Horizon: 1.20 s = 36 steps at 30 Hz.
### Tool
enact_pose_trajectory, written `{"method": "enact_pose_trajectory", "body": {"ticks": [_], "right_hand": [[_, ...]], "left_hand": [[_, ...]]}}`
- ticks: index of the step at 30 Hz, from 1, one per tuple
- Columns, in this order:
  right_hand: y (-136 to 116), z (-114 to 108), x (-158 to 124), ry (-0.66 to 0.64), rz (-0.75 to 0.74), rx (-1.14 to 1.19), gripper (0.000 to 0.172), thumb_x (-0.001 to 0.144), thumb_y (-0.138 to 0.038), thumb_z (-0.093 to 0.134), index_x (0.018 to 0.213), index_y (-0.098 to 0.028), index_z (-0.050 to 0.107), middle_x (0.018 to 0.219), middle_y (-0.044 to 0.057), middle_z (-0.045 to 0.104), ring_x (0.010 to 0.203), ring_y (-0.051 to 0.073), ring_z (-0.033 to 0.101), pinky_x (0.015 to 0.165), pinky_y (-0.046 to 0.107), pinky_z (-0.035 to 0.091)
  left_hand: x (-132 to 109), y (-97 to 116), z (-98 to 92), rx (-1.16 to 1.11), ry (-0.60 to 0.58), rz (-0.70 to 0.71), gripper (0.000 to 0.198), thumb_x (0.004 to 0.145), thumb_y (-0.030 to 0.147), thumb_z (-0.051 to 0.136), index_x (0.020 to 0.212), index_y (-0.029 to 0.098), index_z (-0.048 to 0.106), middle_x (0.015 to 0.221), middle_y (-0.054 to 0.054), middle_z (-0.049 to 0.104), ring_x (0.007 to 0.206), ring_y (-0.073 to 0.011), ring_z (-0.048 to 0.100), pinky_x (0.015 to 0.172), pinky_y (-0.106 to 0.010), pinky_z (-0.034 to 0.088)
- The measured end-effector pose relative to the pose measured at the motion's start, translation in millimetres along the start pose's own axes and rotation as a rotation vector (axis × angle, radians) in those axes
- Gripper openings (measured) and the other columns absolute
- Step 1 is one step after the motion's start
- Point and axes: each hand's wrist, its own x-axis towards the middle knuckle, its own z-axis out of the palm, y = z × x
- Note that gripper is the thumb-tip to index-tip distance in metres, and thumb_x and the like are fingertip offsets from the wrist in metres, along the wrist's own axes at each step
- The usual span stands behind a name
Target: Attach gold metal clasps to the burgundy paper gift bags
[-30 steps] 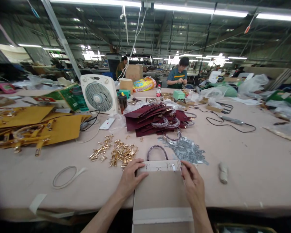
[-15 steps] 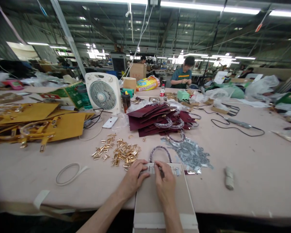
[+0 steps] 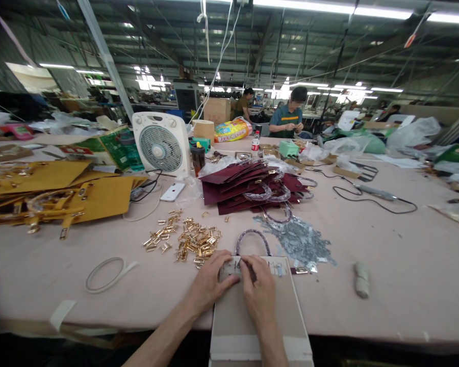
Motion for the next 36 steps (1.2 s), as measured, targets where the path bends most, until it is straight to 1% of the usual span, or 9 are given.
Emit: {"method": "enact_pose_trajectory", "body": {"ticks": [2, 3, 6, 8, 17, 20, 26, 32, 36], "right_hand": [[-0.3, -1.3, -0.6, -0.030, 0.006, 0.018, 0.023, 0.101, -0.038, 0.058, 0.103, -0.023, 0.075, 0.108, 0.010, 0.075, 0.107, 0.027, 0.067, 0.099, 0.044, 0.051], [-1.1, -1.8, -0.7, -0.056, -0.001, 0.022, 0.022, 0.100, -0.038, 0.059, 0.102, -0.023, 0.075, 0.109, 0.010, 0.075, 0.108, 0.027, 0.066, 0.100, 0.044, 0.051], [-5.7, -2.1, 0.4, -0.149, -0.051, 0.004, 0.017, 0.099, -0.035, 0.062, 0.099, -0.026, 0.076, 0.109, 0.009, 0.075, 0.113, 0.028, 0.065, 0.104, 0.045, 0.048], [-8.9, -1.6, 1.9, -0.184, -0.080, -0.012, 0.015, 0.098, -0.033, 0.064, 0.097, -0.027, 0.077, 0.108, 0.008, 0.076, 0.113, 0.028, 0.065, 0.104, 0.046, 0.047], [-10.7, 0.3, 3.7, -0.221, -0.076, -0.042, 0.013, 0.098, -0.032, 0.064, 0.098, -0.027, 0.076, 0.105, 0.007, 0.075, 0.111, 0.029, 0.064, 0.101, 0.045, 0.047], [-13.7, 3.1, 6.4, -0.232, -0.113, -0.089, 0.014, 0.098, -0.030, 0.062, 0.095, -0.027, 0.075, 0.100, 0.007, 0.076, 0.105, 0.028, 0.065, 0.097, 0.045, 0.047], [-18.2, 10.2, 13.4, -0.216, -0.132, -0.135, 0.015, 0.098, -0.030, 0.060, 0.090, -0.026, 0.073, 0.090, 0.006, 0.073, 0.094, 0.027, 0.065, 0.087, 0.042, 0.050], [-16.7, 14.1, 14.8, -0.228, -0.112, -0.181, 0.013, 0.098, -0.026, 0.061, 0.092, -0.025, 0.072, 0.091, 0.006, 0.073, 0.095, 0.027, 0.064, 0.088, 0.042, 0.048], [-13.1, 16.8, 14.8, -0.220, -0.122, -0.191, 0.009, 0.097, -0.026, 0.063, 0.093, -0.025, 0.071, 0.091, 0.006, 0.071, 0.095, 0.028, 0.062, 0.088, 0.042, 0.048]], "left_hand": [[-0.4, -1.9, 0.2, 0.005, -0.003, -0.041, 0.055, 0.077, 0.026, 0.087, 0.126, 0.024, 0.062, 0.134, -0.009, 0.066, 0.129, -0.0278, 0.059, 0.113, -0.048, 0.048], [-0.5, -3.2, 0.5, 0.005, -0.002, -0.050, 0.058, 0.076, 0.030, 0.088, 0.128, 0.024, 0.062, 0.135, -0.009, 0.066, 0.129, -0.0285, 0.059, 0.114, -0.048, 0.048], [-0.8, -7.6, 2.2, -0.003, -0.003, -0.044, 0.053, 0.081, 0.036, 0.085, 0.128, 0.023, 0.063, 0.136, -0.010, 0.066, 0.130, -0.0280, 0.059, 0.115, -0.048, 0.047], [-0.7, -9.5, 3.1, -0.007, -0.004, -0.041, 0.051, 0.082, 0.035, 0.083, 0.128, 0.022, 0.063, 0.138, -0.010, 0.066, 0.131, -0.0276, 0.059, 0.116, -0.048, 0.047], [-0.4, -8.7, 2.7, -0.026, 0.014, -0.052, 0.050, 0.080, 0.027, 0.082, 0.126, 0.022, 0.065, 0.136, -0.010, 0.067, 0.129, -0.0279, 0.061, 0.114, -0.049, 0.049], [-0.3, -10.5, 4.3, -0.017, 0.018, -0.051, 0.049, 0.080, 0.021, 0.080, 0.126, 0.022, 0.066, 0.136, -0.009, 0.067, 0.129, -0.0274, 0.061, 0.115, -0.049, 0.048], [0.4, -10.1, 4.8, -0.021, 0.052, -0.057, 0.044, 0.081, 0.021, 0.078, 0.124, 0.023, 0.068, 0.131, -0.008, 0.070, 0.125, -0.0263, 0.063, 0.113, -0.046, 0.050], [1.1, -8.0, 2.9, 0.001, 0.041, -0.062, 0.048, 0.078, 0.015, 0.075, 0.124, 0.022, 0.069, 0.132, -0.009, 0.070, 0.126, -0.0268, 0.063, 0.114, -0.048, 0.050], [0.5, -8.8, 3.0, -0.004, 0.049, -0.043, 0.053, 0.076, 0.013, 0.073, 0.128, 0.024, 0.068, 0.132, -0.009, 0.070, 0.126, -0.0281, 0.063, 0.113, -0.050, 0.051]]}}
